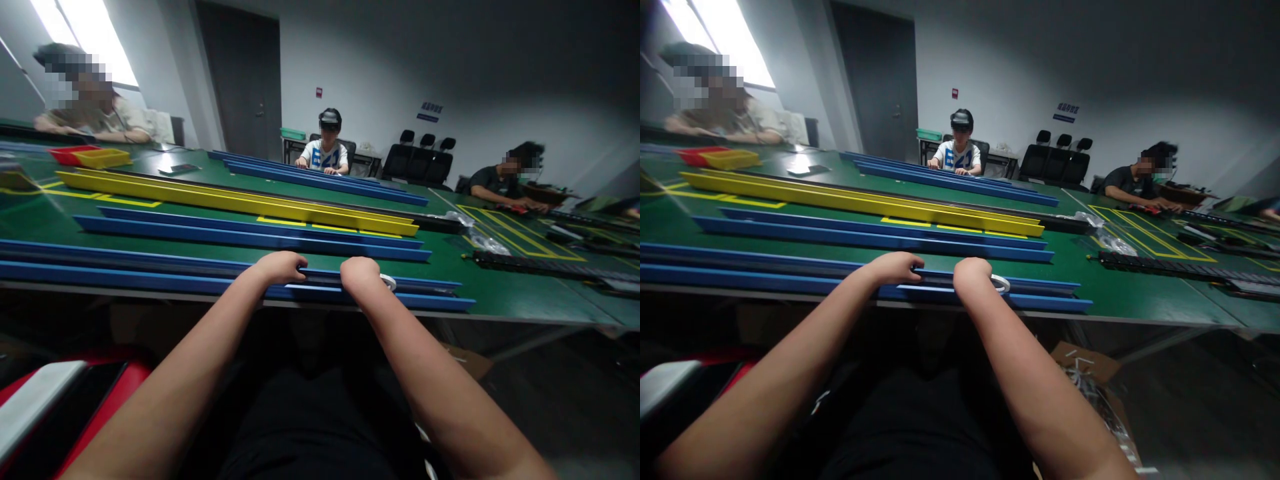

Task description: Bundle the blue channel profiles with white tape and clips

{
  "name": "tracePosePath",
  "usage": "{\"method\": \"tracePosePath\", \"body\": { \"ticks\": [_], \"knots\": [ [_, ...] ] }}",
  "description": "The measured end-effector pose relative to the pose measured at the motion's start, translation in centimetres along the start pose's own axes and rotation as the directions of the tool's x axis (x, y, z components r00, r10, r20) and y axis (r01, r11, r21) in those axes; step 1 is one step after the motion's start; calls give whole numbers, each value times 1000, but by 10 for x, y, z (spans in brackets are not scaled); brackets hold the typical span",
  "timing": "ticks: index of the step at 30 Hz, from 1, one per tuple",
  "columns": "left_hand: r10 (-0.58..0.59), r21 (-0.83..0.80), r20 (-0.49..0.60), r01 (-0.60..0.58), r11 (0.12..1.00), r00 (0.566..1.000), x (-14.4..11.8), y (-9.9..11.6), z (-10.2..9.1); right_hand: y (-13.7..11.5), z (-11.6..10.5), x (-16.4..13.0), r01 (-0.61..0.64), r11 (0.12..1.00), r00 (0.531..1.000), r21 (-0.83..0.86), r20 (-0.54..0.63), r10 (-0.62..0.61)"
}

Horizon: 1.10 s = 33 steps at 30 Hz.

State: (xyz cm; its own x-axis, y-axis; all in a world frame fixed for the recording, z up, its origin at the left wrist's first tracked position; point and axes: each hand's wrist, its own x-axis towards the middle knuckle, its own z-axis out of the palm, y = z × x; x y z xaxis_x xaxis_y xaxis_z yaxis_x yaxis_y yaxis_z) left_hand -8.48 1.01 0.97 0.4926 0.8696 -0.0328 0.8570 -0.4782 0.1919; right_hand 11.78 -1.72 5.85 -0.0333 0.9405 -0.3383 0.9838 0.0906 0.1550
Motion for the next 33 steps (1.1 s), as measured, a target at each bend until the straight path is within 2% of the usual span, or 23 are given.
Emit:
{"method": "tracePosePath", "body": {
  "ticks": [5, 8, 14, 18, 28, 33],
  "knots": [
    [-14, 12, 43, 13, 1000, 999, 7, 4, 1, -2, 3, 6, -51, 999, 999, 11, 17, 51],
    [-21, 35, 55, 19, 999, 998, 13, 13, 1, -2, 5, 8, -56, 998, 998, 39, 16, 56],
    [91, 59, 36, -93, 994, 995, 37, 59, 7, -2, 6, 12, -79, 994, 997, 75, 16, 78],
    [141, 8, 77, -142, 990, 987, 56, 83, 14, -1, 6, 14, -102, 990, 995, 94, 23, 100],
    [132, -48, 79, -128, 991, 988, 51, 84, 16, 0, 7, 6, -103, 988, 995, 116, 15, 102],
    [134, -59, 47, -131, 990, 990, 51, 82, 16, -4, 4, 4, -99, 990, 995, 99, 1, 99]
  ]
}}
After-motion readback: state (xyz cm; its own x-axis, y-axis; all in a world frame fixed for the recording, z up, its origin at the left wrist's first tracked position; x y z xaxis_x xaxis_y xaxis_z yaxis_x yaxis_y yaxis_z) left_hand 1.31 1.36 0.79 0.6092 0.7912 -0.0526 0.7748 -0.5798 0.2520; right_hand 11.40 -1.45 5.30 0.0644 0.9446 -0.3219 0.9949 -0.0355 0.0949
